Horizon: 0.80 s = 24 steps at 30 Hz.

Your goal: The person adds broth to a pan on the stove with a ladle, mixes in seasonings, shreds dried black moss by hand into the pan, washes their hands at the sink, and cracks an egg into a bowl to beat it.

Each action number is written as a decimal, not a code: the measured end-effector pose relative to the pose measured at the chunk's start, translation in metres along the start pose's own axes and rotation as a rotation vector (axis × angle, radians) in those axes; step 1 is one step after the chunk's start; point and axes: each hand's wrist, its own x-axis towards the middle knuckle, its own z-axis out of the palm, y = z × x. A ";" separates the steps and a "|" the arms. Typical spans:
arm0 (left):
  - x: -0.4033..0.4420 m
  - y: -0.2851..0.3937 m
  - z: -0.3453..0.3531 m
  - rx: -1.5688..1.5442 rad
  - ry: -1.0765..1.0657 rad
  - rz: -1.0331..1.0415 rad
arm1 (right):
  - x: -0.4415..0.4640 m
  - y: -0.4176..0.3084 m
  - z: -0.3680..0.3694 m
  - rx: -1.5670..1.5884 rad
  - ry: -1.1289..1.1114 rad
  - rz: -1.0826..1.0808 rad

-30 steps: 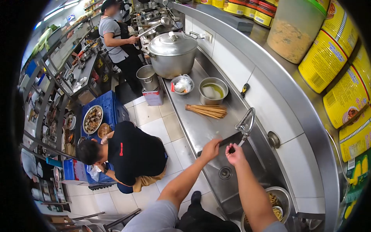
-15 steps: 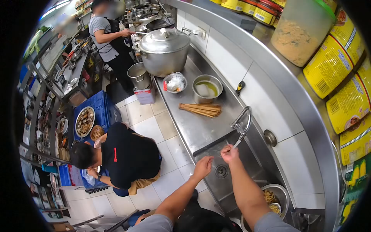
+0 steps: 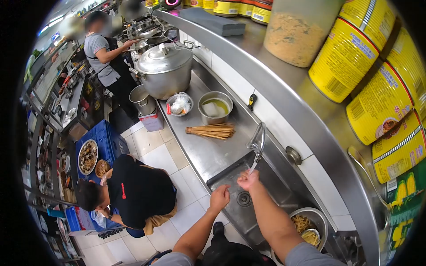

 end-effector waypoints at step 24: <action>0.185 -0.004 0.083 -0.394 -0.211 -0.053 | 0.062 -0.024 -0.060 -0.123 -0.032 0.141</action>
